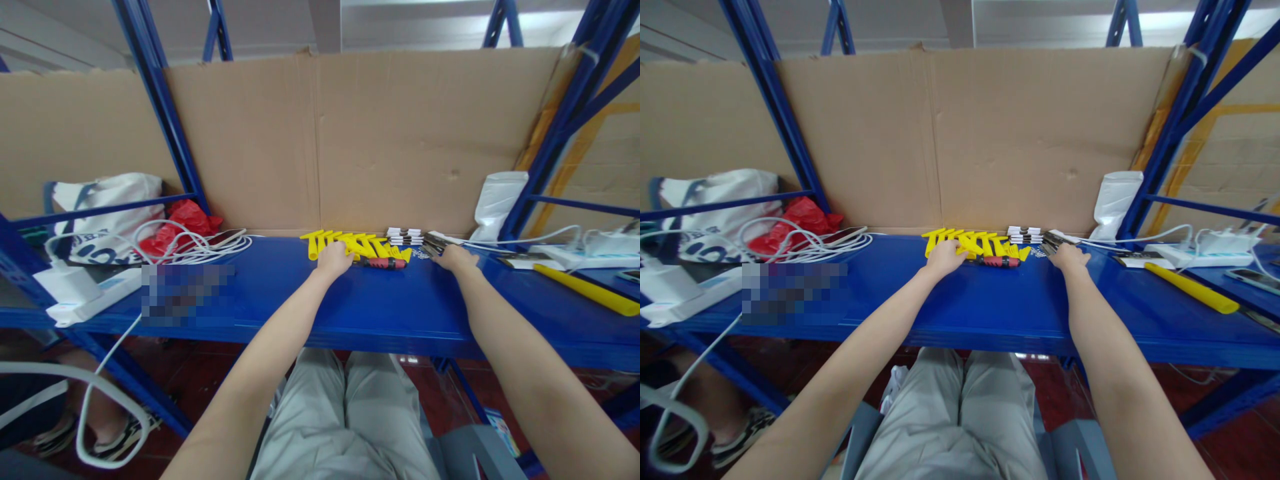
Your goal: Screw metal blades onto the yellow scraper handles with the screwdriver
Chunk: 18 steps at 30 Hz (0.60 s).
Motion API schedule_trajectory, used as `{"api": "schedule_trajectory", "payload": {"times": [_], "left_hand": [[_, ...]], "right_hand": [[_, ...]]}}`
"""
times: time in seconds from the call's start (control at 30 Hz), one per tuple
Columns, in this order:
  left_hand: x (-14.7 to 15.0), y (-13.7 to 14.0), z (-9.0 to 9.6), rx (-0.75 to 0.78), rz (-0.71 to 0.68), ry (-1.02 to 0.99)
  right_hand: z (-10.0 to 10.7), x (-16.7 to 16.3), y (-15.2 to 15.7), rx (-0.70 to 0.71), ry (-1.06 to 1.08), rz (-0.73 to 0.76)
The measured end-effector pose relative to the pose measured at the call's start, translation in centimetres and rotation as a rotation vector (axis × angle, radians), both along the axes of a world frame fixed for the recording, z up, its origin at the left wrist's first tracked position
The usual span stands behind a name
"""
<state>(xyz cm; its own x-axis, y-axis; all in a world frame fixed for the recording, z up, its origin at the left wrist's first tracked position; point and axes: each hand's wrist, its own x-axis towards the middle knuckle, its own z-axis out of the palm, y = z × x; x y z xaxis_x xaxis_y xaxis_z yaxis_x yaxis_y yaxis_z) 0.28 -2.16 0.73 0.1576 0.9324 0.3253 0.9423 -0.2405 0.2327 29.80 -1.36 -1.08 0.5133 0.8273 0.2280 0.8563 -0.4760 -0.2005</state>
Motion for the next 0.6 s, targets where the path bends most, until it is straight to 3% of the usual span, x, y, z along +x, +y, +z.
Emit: {"api": "schedule_trajectory", "payload": {"times": [0.17, 0.6], "left_hand": [[0.01, 0.06, -0.04, -0.001, 0.0, 0.007], [-0.02, 0.06, -0.15, 0.017, -0.016, 0.005]], "right_hand": [[0.25, -0.58, -0.13, 0.002, -0.027, 0.041], [0.31, -0.53, -0.22, 0.009, -0.006, -0.03]]}}
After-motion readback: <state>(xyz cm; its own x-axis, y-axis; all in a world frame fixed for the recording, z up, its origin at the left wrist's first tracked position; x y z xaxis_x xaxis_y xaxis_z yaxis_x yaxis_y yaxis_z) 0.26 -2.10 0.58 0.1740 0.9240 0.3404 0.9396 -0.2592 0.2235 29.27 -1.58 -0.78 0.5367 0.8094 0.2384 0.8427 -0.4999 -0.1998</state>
